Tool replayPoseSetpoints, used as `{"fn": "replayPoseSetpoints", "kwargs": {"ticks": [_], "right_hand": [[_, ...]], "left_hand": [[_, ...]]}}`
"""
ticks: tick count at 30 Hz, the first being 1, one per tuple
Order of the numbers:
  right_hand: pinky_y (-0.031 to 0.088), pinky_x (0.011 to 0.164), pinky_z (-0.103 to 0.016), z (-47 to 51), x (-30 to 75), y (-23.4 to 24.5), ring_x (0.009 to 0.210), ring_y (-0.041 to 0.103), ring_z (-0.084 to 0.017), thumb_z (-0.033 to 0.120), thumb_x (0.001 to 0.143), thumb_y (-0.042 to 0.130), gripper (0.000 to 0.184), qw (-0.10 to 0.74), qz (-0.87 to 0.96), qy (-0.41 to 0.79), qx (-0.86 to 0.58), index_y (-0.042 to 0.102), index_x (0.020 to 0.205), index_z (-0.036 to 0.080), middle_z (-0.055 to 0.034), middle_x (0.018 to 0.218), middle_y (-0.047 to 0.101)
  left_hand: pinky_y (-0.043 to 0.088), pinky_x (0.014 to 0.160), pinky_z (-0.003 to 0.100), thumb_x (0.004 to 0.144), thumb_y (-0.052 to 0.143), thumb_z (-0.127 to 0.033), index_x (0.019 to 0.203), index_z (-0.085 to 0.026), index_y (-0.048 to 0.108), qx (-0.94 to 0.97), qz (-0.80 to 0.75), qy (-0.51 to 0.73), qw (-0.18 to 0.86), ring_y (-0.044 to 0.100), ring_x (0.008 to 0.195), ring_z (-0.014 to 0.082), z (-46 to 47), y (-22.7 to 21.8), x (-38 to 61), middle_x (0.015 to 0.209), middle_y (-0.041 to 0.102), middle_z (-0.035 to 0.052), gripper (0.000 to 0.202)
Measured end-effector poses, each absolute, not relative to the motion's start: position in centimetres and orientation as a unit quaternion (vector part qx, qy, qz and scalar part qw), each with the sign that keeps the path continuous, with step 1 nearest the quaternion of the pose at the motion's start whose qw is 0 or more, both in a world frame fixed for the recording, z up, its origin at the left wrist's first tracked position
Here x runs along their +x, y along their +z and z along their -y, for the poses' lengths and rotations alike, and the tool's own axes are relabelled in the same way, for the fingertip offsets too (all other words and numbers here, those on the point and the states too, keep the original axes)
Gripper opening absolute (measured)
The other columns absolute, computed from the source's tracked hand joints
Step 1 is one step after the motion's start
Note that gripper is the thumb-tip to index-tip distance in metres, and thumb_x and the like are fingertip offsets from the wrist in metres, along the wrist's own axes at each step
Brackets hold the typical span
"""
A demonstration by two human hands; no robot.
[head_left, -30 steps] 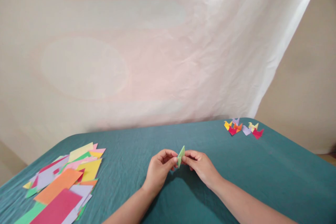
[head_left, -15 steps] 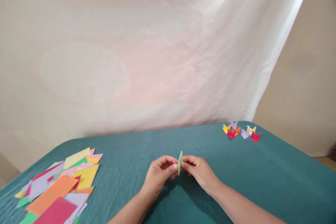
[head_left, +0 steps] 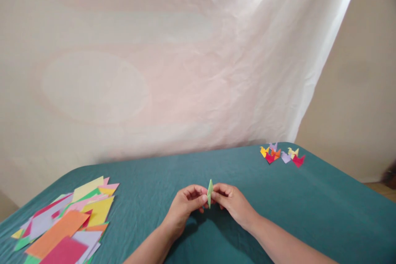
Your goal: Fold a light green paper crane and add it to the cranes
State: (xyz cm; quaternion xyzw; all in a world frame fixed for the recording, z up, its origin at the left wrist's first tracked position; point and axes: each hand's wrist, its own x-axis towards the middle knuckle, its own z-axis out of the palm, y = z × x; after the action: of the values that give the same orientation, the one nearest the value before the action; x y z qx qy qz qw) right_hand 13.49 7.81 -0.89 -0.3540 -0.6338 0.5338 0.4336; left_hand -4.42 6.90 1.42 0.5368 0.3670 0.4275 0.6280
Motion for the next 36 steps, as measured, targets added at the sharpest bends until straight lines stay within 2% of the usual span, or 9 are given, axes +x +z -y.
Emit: {"fn": "replayPoseSetpoints", "kwargs": {"ticks": [23,36], "right_hand": [[0.038,0.055,-0.023,-7.7,13.6,-1.0,0.058,0.05,-0.012,0.054,0.083,0.056,0.039,0.419,0.642,0.525,-0.37,0.067,0.085,0.017,-0.0003,0.068,0.062],[0.036,0.055,-0.022,-7.7,13.6,-1.0,0.058,0.049,-0.011,0.053,0.083,0.058,0.038,0.425,0.625,0.566,-0.329,0.065,0.082,0.015,0.0001,0.068,0.06]], "left_hand": [[0.042,0.056,0.022,0.067,0.077,-0.042,0.08,-0.013,0.065,0.522,-0.393,0.41,0.636,0.057,0.061,0.0131,-7.3,1.0,-4.6,0.069,0.065,0.005,0.034],[0.04,0.056,0.021,0.076,0.071,-0.038,0.078,-0.013,0.063,0.526,-0.379,0.413,0.64,0.055,0.06,0.0116,-7.3,0.5,-4.6,0.067,0.065,0.0051,0.026]]}}
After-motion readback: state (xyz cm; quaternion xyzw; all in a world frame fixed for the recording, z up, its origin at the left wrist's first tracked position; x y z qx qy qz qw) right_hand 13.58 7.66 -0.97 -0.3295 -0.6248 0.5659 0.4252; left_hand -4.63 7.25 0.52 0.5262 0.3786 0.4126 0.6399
